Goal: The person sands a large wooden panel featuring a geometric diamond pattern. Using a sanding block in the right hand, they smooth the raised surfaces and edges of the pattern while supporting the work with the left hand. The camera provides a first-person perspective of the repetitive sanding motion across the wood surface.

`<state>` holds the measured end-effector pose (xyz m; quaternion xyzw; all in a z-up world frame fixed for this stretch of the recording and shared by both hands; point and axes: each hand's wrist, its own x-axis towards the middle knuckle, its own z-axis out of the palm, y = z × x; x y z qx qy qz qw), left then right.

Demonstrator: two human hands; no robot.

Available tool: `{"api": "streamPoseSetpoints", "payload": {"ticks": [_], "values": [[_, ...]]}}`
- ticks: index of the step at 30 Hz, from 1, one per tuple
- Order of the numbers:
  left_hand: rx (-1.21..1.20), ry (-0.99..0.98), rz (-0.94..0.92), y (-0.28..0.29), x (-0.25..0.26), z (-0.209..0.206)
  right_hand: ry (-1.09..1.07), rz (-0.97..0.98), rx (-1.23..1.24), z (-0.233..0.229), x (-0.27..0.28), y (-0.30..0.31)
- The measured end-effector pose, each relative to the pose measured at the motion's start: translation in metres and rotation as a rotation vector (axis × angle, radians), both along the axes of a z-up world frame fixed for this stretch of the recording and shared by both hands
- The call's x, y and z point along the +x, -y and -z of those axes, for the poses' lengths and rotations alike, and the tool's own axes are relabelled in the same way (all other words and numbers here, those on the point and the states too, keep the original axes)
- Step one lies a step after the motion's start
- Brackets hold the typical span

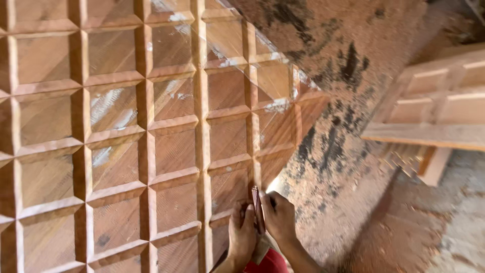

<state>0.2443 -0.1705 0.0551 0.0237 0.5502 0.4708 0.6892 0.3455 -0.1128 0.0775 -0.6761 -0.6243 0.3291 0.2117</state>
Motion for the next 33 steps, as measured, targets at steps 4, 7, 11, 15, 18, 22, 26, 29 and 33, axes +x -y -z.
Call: {"api": "streamPoseSetpoints", "payload": {"ticks": [4, 7, 11, 15, 18, 22, 26, 29, 33], "values": [[0.142, 0.000, -0.231, -0.044, 0.019, -0.004, 0.179, -0.167, -0.306, 0.011, 0.023, -0.062], [0.004, -0.387, -0.042, -0.066, 0.013, 0.000, 0.092, -0.237, -0.191, 0.017, 0.055, -0.127], [0.160, -1.293, 0.034, -0.106, 0.010, 0.010, 0.474, -0.371, 0.626, 0.028, 0.088, -0.265], [0.291, -1.742, 0.105, -0.127, 0.023, 0.005, 0.707, -0.180, 0.127, 0.041, 0.090, -0.350], [0.275, -1.695, 0.059, -0.127, 0.031, 0.001, 0.709, -0.199, 0.050, 0.055, 0.093, -0.358], [0.323, -1.706, -0.006, -0.131, 0.038, 0.011, 0.814, -0.423, 0.385, 0.052, 0.095, -0.355], [0.321, -1.755, -0.046, -0.168, 0.042, 0.046, 0.661, -0.278, 0.018, 0.039, 0.083, -0.354], [0.338, -1.981, -0.007, -0.213, 0.035, 0.060, 0.713, -0.268, 0.015, 0.035, 0.084, -0.349], [0.230, -1.791, -0.016, -0.219, 0.039, 0.057, 0.730, -0.269, 0.063, 0.040, 0.084, -0.353]]}}
